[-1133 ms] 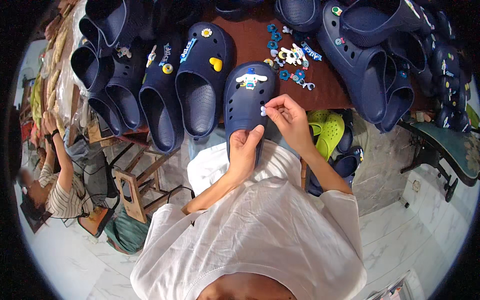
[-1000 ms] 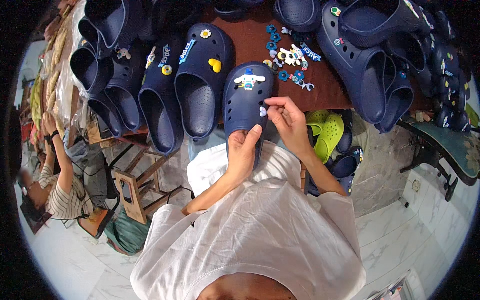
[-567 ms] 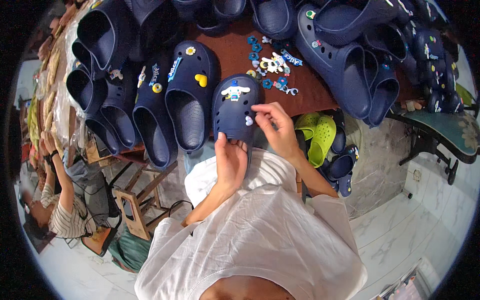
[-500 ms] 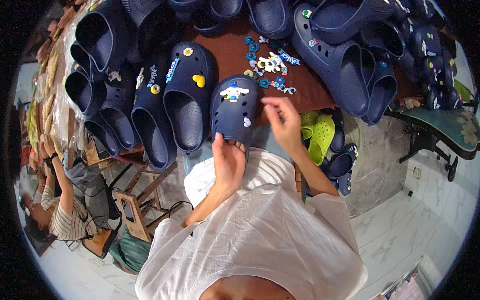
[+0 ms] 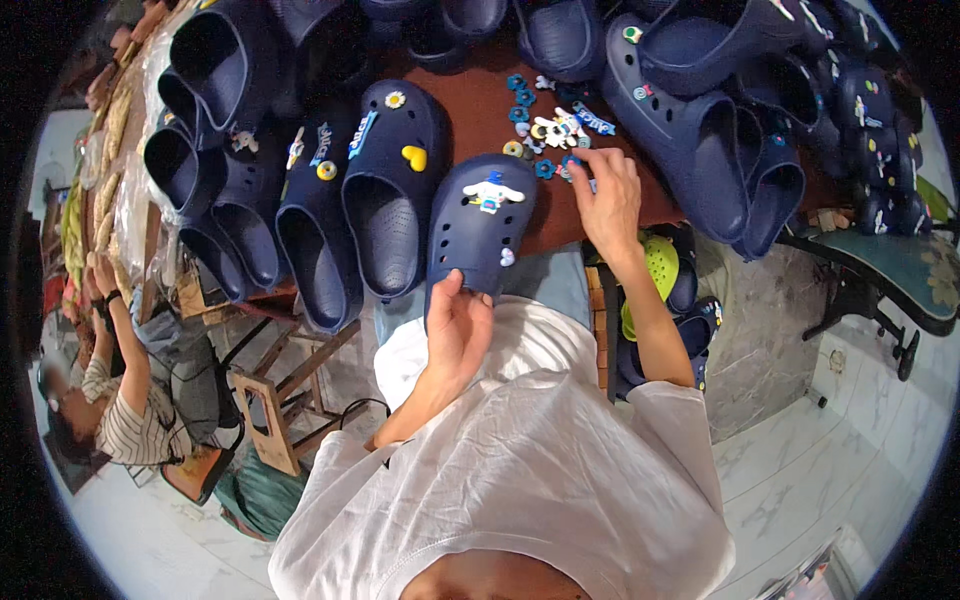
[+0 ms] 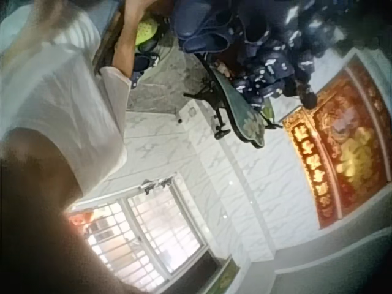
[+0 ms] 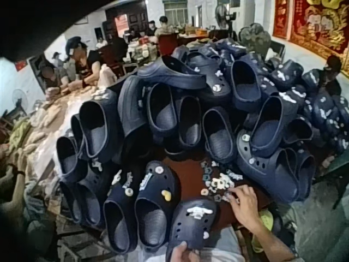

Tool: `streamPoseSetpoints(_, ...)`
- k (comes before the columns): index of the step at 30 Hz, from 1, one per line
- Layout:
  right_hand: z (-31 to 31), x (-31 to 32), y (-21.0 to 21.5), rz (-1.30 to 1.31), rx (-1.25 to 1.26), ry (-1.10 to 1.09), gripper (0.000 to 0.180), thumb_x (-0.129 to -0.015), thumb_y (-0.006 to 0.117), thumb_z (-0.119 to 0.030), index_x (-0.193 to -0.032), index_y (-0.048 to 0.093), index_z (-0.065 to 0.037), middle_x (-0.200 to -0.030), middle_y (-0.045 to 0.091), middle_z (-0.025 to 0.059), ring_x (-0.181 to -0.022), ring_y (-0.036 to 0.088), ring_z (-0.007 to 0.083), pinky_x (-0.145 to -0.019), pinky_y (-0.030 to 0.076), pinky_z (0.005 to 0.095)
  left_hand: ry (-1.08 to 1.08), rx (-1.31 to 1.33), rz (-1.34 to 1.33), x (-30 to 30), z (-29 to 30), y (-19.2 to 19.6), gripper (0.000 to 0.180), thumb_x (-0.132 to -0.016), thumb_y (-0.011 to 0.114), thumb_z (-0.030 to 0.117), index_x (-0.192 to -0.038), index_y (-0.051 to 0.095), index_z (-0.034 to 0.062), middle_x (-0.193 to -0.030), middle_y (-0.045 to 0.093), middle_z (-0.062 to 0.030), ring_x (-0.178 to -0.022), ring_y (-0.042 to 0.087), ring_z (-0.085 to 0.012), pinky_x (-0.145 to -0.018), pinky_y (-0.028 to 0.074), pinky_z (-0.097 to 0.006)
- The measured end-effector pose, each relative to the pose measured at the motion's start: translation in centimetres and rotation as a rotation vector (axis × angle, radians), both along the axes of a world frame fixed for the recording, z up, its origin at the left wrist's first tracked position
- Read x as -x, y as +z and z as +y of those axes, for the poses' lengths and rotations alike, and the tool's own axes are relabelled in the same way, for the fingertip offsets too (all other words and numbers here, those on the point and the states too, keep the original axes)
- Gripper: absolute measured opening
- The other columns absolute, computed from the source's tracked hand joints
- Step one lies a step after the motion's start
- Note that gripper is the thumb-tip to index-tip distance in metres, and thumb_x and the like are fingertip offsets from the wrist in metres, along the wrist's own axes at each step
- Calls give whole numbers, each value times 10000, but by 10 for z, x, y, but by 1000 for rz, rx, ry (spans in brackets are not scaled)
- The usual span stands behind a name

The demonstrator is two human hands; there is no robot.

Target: Attaching decorative charms to the holes of rubber clog shoes.

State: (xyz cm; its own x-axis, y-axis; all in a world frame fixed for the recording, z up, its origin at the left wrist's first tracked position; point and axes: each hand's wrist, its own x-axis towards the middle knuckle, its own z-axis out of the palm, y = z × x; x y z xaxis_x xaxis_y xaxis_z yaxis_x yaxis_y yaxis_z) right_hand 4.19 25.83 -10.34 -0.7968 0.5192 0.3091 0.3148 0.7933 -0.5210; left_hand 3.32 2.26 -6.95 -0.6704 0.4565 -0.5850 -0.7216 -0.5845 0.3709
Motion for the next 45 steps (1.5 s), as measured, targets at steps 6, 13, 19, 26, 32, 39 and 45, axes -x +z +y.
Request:
streamPoseSetpoints(6,15,6,-2,-25,99,70,172,-865,669,-110,-1032,641,-81,-931,616,117,-869,591,304,-780,469,419,-68,16,7,-1,-2,2,284,-945,604,219,-1193,566,86,-1216,565,6,-1140,496,-119,-1008,352,-327)
streamPoseSetpoints(13,15,3,-5,124,359,6,201,-876,659,-25,-1076,633,-30,-927,628,58,-840,609,150,-781,489,290,-80,2,77,-4,5,15,419,-983,583,181,-1364,463,53,-1352,515,-27,-1252,458,-140,-1079,315,-330)
streamPoseSetpoints(19,-16,-15,62,183,906,94,154,-923,633,-19,-1076,631,-2,-929,612,-4,-848,561,49,-778,454,205,-99,25,212,-10,13,26,448,-994,583,155,-1387,439,-5,-1389,499,-58,-1287,436,-142,-1117,282,-311)
streamPoseSetpoints(26,-45,-19,82,-52,1219,420,209,-881,673,8,-1088,648,23,-1043,638,52,-933,624,91,-832,505,238,-212,109,428,-20,19,16,402,-985,591,112,-1348,476,-15,-1346,519,-61,-1236,463,-127,-1075,323,-293)
streamPoseSetpoints(32,-53,-6,90,-162,1052,400,188,-836,710,14,-1022,677,17,-951,651,32,-851,635,71,-765,505,216,-247,171,526,-27,22,11,398,-985,566,73,-1353,460,-34,-1334,516,-74,-1237,457,-138,-1069,328,-295)
streamPoseSetpoints(39,-49,0,105,-245,852,447,144,-805,741,-1,-939,690,20,-862,641,17,-753,628,68,-686,501,216,-331,175,544,-30,20,5,413,-976,570,54,-1361,454,-39,-1333,515,-82,-1231,456,-138,-1064,336,-298)
streamPoseSetpoints(45,-43,6,122,-387,617,486,145,-759,747,-29,-890,687,-15,-800,647,42,-687,637,116,-636,492,265,-352,312,675,-33,23,5,354,-971,580,75,-1302,509,-31,-1246,575,-92,-1153,510,-160,-1014,384,-314)
